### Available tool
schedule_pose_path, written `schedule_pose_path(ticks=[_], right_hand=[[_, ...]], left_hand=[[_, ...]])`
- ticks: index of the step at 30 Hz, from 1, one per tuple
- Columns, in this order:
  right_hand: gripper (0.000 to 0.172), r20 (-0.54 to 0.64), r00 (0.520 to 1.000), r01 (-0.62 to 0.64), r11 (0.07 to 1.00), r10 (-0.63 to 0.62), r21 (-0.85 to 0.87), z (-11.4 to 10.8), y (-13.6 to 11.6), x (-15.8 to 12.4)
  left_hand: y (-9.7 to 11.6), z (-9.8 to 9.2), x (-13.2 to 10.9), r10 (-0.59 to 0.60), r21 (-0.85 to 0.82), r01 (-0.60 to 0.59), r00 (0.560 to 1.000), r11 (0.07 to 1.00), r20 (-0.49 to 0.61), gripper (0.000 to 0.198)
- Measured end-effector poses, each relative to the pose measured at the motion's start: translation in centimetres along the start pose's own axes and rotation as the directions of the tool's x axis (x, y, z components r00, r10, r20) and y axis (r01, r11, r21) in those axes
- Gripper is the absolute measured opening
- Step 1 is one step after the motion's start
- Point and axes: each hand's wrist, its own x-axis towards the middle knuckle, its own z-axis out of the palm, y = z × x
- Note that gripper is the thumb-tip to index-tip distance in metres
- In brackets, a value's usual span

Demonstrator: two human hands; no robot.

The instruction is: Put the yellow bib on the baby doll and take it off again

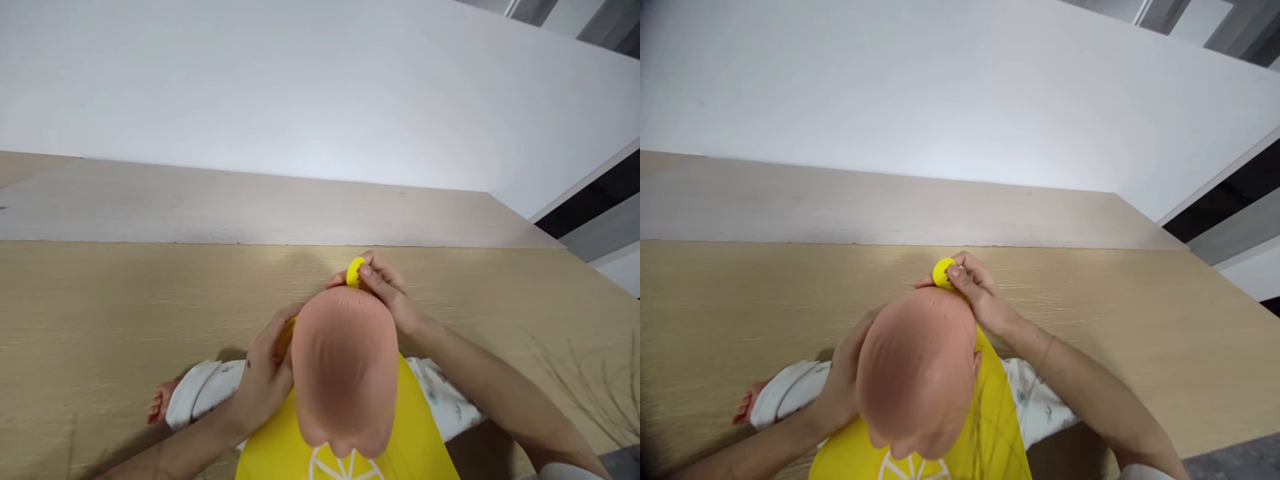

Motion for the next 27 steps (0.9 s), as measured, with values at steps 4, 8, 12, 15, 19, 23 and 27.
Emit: schedule_pose_path(ticks=[4, 8, 12, 15, 19, 23, 27], right_hand=[[0.028, -0.022, 0.997, 0.074, 0.994, -0.075, -0.078, 0.1, -0.4, -0.8], [0.029, -0.133, 0.988, 0.063, 0.986, -0.084, -0.153, -0.1, 0.6, 0.0], [0.037, -0.155, 0.974, 0.099, 0.925, -0.166, -0.368, -2.0, 1.9, 1.8], [0.038, -0.112, 0.967, 0.119, 0.798, -0.227, -0.590, -3.9, 2.8, 2.9], [0.034, -0.101, 0.964, 0.083, 0.639, -0.247, -0.765, -5.5, 3.6, 3.7], [0.027, -0.131, 0.967, -0.011, 0.480, -0.217, -0.877, -5.7, 3.6, 4.0], [0.020, -0.189, 0.965, -0.114, 0.359, -0.183, -0.927, -5.4, 3.2, 4.0]], left_hand=[[0.4, 0.0, 0.2, -0.002, -0.040, 0.002, 1.000, 0.999, 0.007, 0.040], [0.4, -0.4, 0.8, -0.076, 0.095, 0.067, 0.993, 0.993, 0.095, 0.046], [0.1, -0.7, 1.9, -0.165, 0.264, 0.114, 0.970, 0.958, 0.177, 0.051], [-0.3, -0.7, 2.4, -0.196, 0.339, 0.119, 0.960, 0.933, 0.201, 0.047], [-0.9, -0.4, 2.6, -0.208, 0.401, 0.111, 0.955, 0.910, 0.209, 0.042], [-1.3, -0.3, 2.4, -0.200, 0.464, 0.094, 0.962, 0.881, 0.185, 0.043], [-1.3, -0.3, 2.4, -0.204, 0.463, 0.090, 0.958, 0.882, 0.203, 0.042]])
